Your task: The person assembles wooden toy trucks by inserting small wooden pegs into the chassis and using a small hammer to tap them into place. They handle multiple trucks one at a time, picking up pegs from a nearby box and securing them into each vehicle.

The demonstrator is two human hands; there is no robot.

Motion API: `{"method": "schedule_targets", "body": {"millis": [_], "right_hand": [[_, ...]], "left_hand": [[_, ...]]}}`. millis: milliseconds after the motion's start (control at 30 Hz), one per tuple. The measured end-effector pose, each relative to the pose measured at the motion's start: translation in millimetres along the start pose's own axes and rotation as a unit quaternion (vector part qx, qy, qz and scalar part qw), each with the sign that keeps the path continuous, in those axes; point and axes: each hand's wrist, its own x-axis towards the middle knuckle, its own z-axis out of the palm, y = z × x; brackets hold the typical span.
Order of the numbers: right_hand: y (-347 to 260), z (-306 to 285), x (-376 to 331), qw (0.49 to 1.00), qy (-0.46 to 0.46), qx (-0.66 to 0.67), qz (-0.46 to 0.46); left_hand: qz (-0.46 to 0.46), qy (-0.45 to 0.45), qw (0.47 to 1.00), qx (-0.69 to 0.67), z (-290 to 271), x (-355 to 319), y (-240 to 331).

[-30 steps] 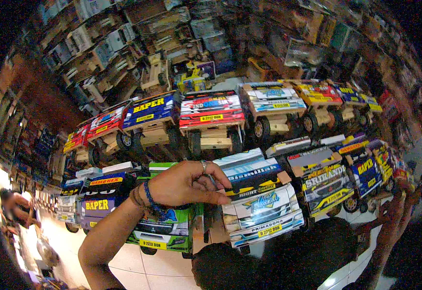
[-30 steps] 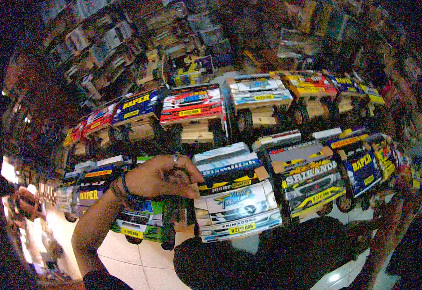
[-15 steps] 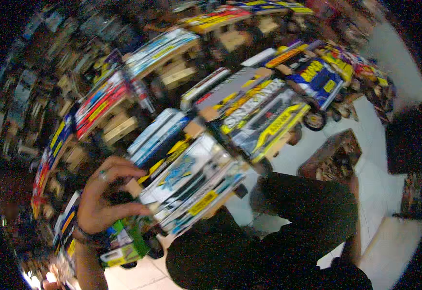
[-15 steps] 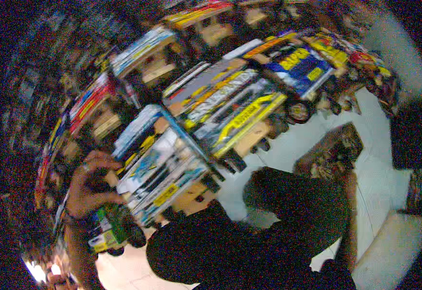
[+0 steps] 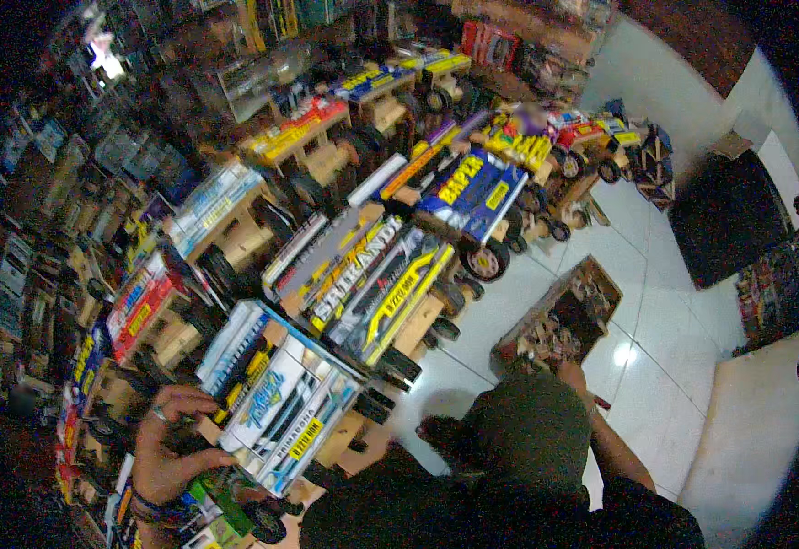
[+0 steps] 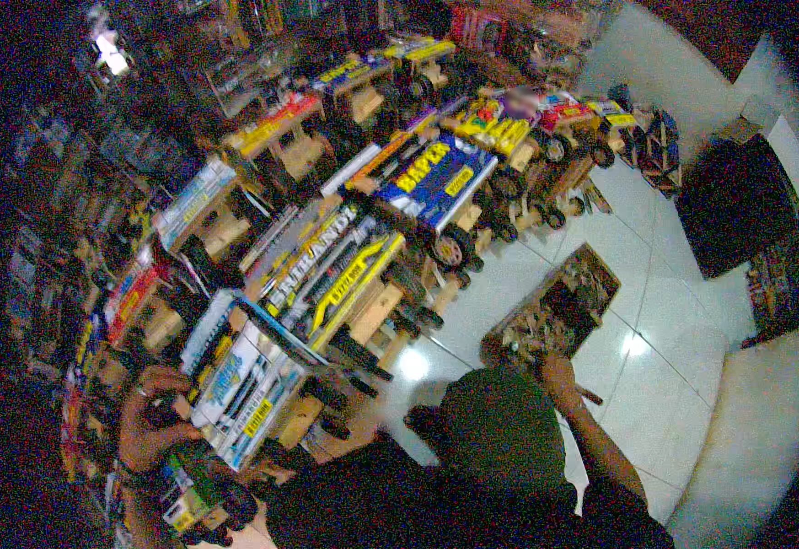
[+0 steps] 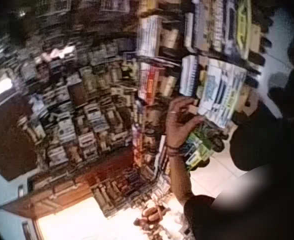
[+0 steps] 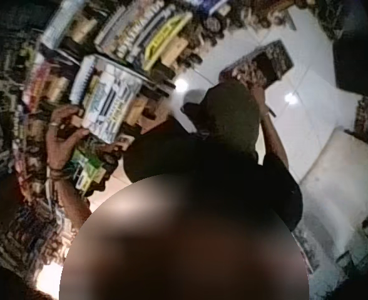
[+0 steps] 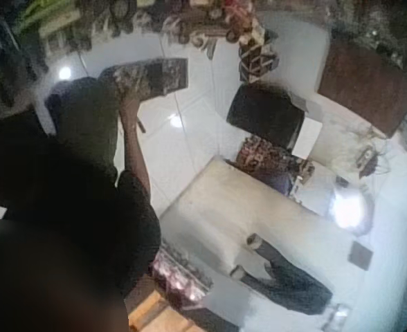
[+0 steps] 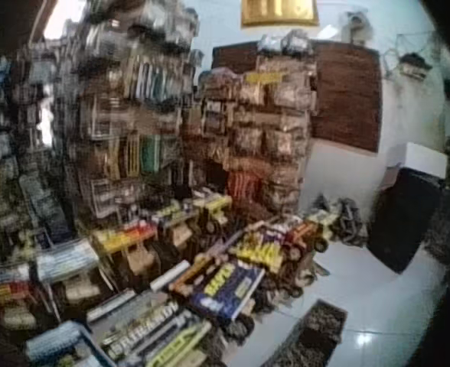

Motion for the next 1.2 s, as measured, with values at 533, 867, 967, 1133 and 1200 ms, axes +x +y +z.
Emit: {"method": "schedule_targets", "body": {"millis": [533,867,967,1133,1200], "right_hand": [[-47.8,-72.4,30.5,0.974,0.101,0.099,-0.175],[-59.0,-28.3,49.0,0.988,0.0,0.07,-0.136],[-61.3,-26.3,58.3,0.992,-0.017,0.047,-0.117],[-62.6,-53.6,58.0,0.982,-0.051,0.096,-0.153],[-57.6,-80.3,43.9,0.975,-0.037,0.165,-0.145]], "left_hand": [[-0.116,-0.012,0.984,0.138,-29.7,-3.2,-17.3],[-0.154,-0.008,0.965,0.211,-28.9,-12.3,-11.8],[-0.15,-0.006,0.962,0.228,-31.0,-15.1,-4.9],[-0.137,-0.007,0.95,0.281,-32.5,-16.2,21.9],[-0.104,-0.007,0.947,0.305,-34.4,-8.1,32.8]]}}
